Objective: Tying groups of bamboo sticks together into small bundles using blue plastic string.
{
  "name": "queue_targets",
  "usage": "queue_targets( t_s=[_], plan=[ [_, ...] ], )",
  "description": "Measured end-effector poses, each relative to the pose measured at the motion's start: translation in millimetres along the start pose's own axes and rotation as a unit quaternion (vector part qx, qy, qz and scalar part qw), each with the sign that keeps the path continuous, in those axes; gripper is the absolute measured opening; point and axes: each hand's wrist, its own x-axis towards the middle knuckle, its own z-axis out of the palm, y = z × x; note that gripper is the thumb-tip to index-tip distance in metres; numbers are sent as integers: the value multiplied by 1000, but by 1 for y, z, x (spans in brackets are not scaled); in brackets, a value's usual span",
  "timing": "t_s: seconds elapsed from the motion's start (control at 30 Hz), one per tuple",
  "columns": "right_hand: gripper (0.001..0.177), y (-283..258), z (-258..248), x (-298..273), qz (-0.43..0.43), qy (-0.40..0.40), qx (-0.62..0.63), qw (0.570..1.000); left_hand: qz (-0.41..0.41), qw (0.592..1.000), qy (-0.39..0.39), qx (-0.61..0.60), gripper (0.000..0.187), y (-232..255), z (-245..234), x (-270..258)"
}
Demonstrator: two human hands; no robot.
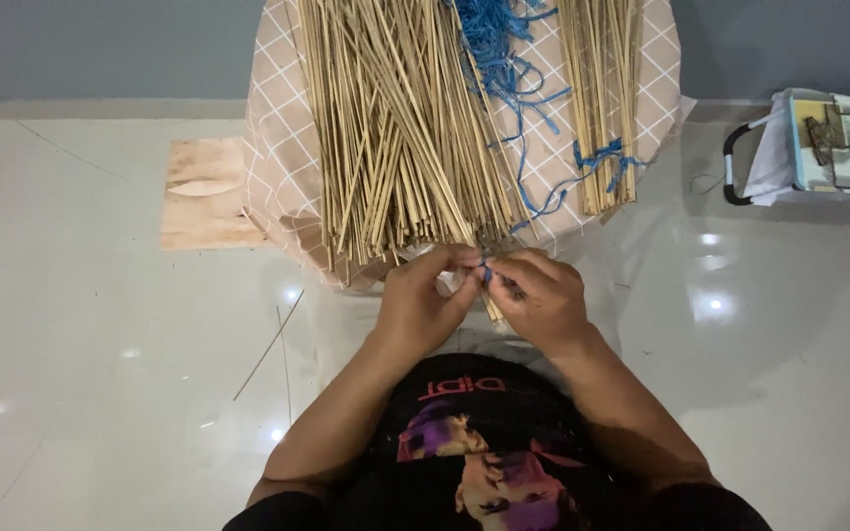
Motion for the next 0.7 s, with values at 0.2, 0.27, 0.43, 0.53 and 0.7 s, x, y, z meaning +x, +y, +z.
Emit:
queue_targets(
  t_s=[0.2, 0.27, 0.43, 0.53, 0.7],
  plan=[
    [22, 4, 3, -8, 24, 7, 13, 1000, -29, 984, 7, -174, 29, -4, 0, 6],
    [22, 3, 4, -5, 16, 7, 25, 1000, -34, 982, 1, -186, 29, -12, 4, 7],
    [23, 9, 6, -11, 30, 2, 79, 996, -13, 984, -24, -174, 20, -22, 4, 9],
    [24, 14, 11, -13, 17, 4, 86, 996, 11, 988, -25, -153, 12, -29, 3, 9],
    [2, 24, 10, -28, 179, 59, 295, 937, -131, 963, 25, -235, 14, -50, -3, 6]
  ],
)
